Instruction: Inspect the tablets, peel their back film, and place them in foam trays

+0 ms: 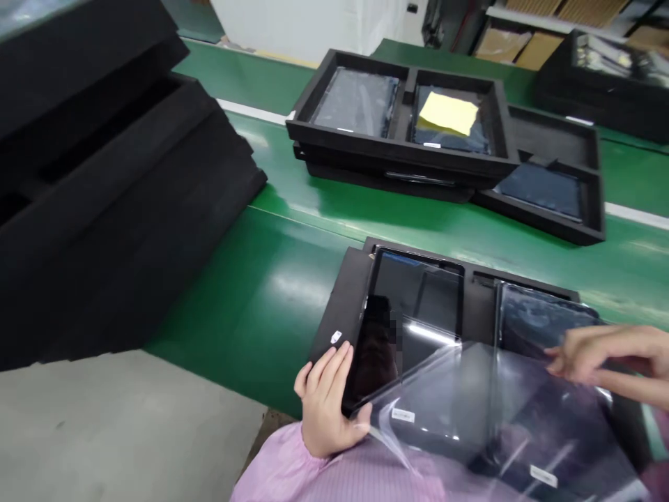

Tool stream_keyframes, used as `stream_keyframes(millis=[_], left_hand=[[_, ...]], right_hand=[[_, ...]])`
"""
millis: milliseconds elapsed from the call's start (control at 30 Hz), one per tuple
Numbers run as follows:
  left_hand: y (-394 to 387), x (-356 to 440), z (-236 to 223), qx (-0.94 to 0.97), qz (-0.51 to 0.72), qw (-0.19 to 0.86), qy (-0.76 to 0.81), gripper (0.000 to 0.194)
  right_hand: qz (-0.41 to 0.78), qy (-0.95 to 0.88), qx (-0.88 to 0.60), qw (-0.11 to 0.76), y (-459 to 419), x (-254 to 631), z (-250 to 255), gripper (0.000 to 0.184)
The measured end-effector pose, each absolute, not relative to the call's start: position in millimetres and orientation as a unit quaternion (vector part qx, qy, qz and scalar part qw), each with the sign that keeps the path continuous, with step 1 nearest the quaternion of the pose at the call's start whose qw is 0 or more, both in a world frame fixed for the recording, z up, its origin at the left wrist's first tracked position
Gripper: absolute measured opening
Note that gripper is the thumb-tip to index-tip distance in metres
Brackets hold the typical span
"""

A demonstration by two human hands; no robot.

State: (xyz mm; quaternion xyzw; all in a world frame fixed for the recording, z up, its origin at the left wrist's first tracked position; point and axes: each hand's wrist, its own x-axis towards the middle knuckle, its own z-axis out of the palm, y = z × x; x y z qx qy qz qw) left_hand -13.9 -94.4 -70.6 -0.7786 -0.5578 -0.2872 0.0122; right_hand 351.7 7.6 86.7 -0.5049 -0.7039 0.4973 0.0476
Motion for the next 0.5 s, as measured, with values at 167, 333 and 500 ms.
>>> stream_keyframes(millis=[167,333,500], left_hand=[[-92.0,-21.4,-75.2,-0.774,-0.309,-0.004,-0.552,0.071],[-93.2,-27.8,-80.2,-0.778,-0.31,-0.04,-0.546,0.064],[-93.3,-27.3,-74.8,-0.772,-0.297,-0.064,-0.559,0.061]], right_hand=[[0.541,-0.684,-0.478,0.104,22.3,327.8,105.9,0.038],[0.578,-0.619,-0.491,0.202,44.0,292.3,108.0,0.024],[0.689,-0.563,-0.38,0.252,70.4,231.9,97.9,0.025]])
